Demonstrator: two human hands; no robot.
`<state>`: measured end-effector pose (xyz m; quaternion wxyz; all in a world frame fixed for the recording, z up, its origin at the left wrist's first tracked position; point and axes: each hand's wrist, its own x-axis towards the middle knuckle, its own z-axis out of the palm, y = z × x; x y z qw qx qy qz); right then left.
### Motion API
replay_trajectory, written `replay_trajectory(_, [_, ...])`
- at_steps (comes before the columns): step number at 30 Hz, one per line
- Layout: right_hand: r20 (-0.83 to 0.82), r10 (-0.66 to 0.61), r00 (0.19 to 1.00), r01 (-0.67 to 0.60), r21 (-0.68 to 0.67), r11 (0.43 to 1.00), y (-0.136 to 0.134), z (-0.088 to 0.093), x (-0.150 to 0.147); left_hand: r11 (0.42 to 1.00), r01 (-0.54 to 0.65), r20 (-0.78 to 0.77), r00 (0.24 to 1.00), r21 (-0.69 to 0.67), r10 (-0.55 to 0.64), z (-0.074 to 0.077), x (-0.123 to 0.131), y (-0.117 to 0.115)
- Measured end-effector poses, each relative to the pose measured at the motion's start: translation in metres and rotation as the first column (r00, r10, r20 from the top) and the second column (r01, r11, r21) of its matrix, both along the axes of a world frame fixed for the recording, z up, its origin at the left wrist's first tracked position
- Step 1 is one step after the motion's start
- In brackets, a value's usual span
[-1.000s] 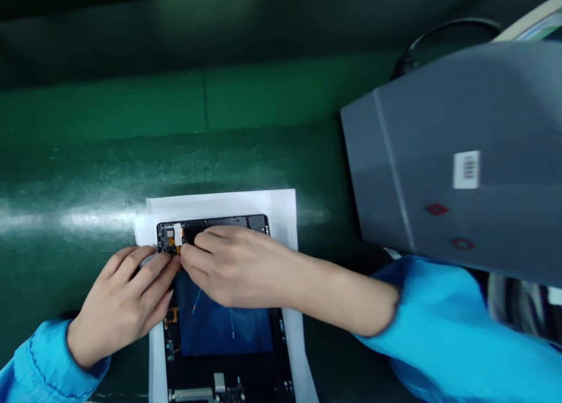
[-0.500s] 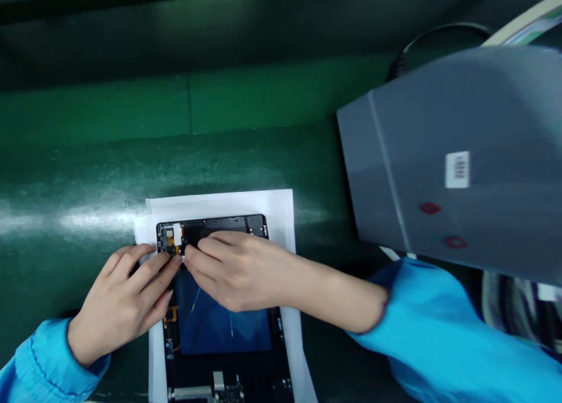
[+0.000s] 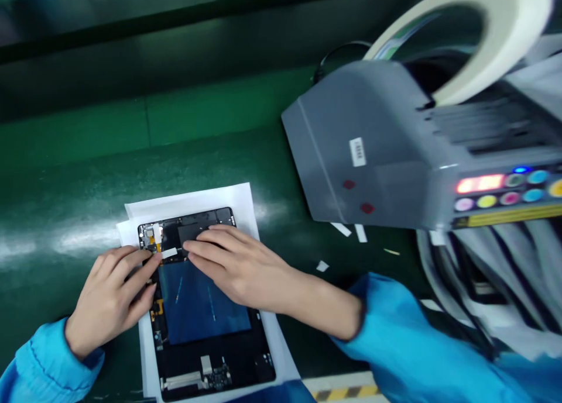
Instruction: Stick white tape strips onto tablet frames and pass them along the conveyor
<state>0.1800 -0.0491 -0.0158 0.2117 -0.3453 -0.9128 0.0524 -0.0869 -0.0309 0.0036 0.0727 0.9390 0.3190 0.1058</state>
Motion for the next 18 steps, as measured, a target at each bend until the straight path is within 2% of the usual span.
replay_trajectory(2, [-0.062, -0.094, 0.994, 0.093, -0.013, 0.996, -0.018, -0.002, 0.009, 0.994, -0.110, 0.106, 0.988, -0.013, 0.111, -0.001, -0.004, 0.009])
replay_trajectory(5, [-0.111, -0.233, 0.966, 0.229, -0.045, 0.972, -0.043, -0.007, 0.018, 0.938, -0.340, 0.162, 0.924, -0.062, 0.346, -0.002, -0.005, 0.035])
replay_trajectory(7, [-0.105, -0.281, 0.954, 0.277, -0.053, 0.959, -0.054, -0.012, 0.019, 0.909, -0.390, 0.135, 0.903, -0.149, 0.409, -0.002, -0.001, 0.053])
replay_trajectory(10, [-0.110, -0.299, 0.948, 0.294, -0.052, 0.954, -0.061, -0.021, 0.017, 0.889, -0.385, 0.162, 0.888, -0.248, 0.430, 0.006, 0.010, 0.067])
replay_trajectory(12, [-0.136, -0.302, 0.944, 0.298, -0.049, 0.953, -0.061, -0.025, 0.015, 0.844, -0.423, 0.231, 0.831, -0.328, 0.506, 0.016, 0.018, 0.065])
replay_trajectory(15, [-0.167, -0.304, 0.938, 0.302, -0.036, 0.952, -0.060, -0.027, 0.015, 0.764, -0.451, 0.290, 0.737, -0.462, 0.610, 0.031, 0.028, 0.049])
replay_trajectory(16, [-0.171, -0.304, 0.937, 0.303, -0.031, 0.953, -0.060, -0.027, 0.015, 0.748, -0.442, 0.289, 0.728, -0.495, 0.621, 0.033, 0.029, 0.041])
replay_trajectory(18, [-0.173, -0.304, 0.937, 0.305, -0.021, 0.952, -0.058, -0.027, 0.015, 0.672, -0.358, 0.287, 0.702, -0.648, 0.651, 0.033, 0.030, 0.024])
